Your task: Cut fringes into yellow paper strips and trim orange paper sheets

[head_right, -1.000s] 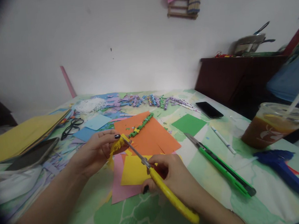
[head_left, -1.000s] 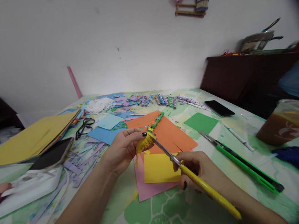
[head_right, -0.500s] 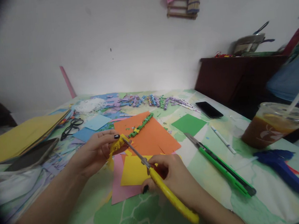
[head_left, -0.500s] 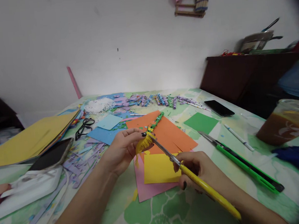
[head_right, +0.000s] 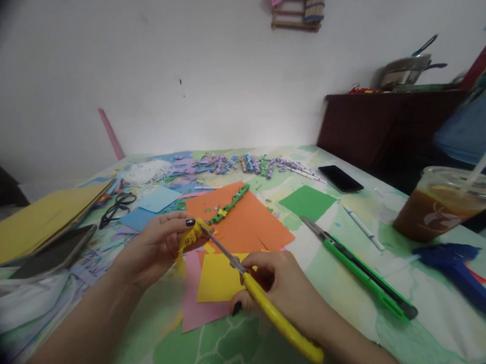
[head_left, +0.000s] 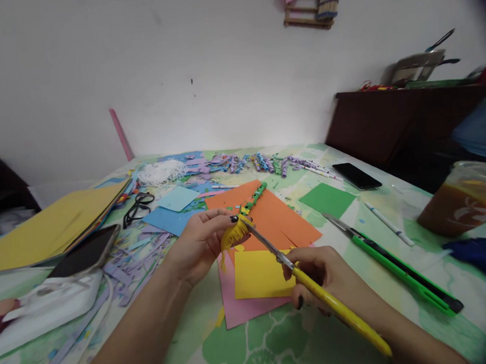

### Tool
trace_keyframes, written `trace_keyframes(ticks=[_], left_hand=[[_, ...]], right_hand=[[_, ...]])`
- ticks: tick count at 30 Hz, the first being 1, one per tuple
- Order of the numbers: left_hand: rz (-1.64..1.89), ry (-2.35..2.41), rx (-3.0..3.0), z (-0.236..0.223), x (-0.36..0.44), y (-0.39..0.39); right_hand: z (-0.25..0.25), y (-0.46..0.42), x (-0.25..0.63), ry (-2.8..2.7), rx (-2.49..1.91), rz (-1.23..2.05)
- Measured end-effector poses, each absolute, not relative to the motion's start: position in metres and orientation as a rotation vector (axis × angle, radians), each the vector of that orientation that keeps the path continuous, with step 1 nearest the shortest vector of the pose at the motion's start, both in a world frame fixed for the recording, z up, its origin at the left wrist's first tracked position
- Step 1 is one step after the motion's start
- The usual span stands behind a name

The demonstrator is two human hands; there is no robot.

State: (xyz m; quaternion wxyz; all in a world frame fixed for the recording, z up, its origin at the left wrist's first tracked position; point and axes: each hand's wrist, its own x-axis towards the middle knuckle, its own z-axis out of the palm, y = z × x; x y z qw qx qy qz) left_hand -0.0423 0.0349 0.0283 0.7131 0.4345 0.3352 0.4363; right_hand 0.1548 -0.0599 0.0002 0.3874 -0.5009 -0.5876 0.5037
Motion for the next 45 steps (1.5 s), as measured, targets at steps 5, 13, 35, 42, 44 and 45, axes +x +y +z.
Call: trace_keyframes(ticks=[5, 13, 35, 42, 44, 45], left_hand=[[0.967, 0.729, 0.955, 0.0276, -0.0422, 0.0362], [0.962, 0.742, 0.955, 0.0280, -0.0422, 0.0355], [0.959, 0.748, 0.969, 0.0284, -0.0416, 0.0333], [0.958, 0.751, 0.972, 0.0284, -0.0413, 0.0343], [0.960, 0.756, 0.977, 0.0281, -0.0414, 0.0348], [0.960, 0.755, 0.979, 0.0279, -0.0414, 0.0350]], right_hand=[[-0.0003, -0.0595, 0.1547, -1.491, -1.268, 1.284], [-0.0027, -0.0586, 0.1569, -1.523, -1.289, 1.263], [-0.0035, -0.0616, 0.1566, -1.514, -1.187, 1.349], [-0.0011, -0.0607, 0.1557, -1.512, -1.208, 1.329], [-0.0007, -0.0603, 0.1551, -1.509, -1.214, 1.331], [-0.0006, -0.0602, 0.1549, -1.506, -1.219, 1.336]])
